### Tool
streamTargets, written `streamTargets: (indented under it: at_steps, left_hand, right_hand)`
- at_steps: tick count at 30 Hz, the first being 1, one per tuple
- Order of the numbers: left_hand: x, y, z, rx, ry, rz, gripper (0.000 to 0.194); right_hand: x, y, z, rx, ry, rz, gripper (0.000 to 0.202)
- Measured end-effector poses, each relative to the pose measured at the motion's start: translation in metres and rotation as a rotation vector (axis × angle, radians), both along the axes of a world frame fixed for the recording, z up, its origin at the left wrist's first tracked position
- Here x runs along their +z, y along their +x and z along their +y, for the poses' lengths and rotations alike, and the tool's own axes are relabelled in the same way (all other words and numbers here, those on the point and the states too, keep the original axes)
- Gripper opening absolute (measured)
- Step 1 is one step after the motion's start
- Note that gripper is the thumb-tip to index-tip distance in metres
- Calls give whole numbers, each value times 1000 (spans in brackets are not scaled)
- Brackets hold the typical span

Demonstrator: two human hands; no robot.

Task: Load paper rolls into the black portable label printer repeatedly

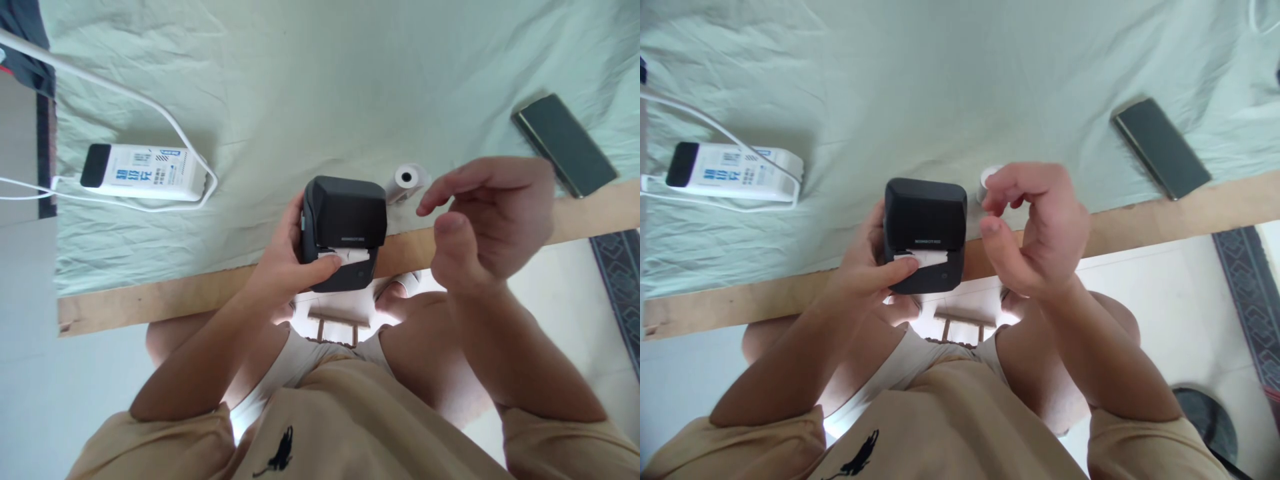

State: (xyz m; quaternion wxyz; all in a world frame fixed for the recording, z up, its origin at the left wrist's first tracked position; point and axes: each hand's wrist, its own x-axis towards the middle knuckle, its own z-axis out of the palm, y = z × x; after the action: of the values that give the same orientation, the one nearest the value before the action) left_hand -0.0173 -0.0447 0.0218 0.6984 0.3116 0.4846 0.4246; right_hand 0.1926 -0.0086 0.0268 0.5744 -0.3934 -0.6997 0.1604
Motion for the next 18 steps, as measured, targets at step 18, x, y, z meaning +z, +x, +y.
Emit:
streamTargets:
  at_steps: [18]
  left_hand:
    - [17, 12, 4, 81, -56, -12, 61]
  right_hand:
    - [-10, -5, 2, 307, -670, -230, 58]
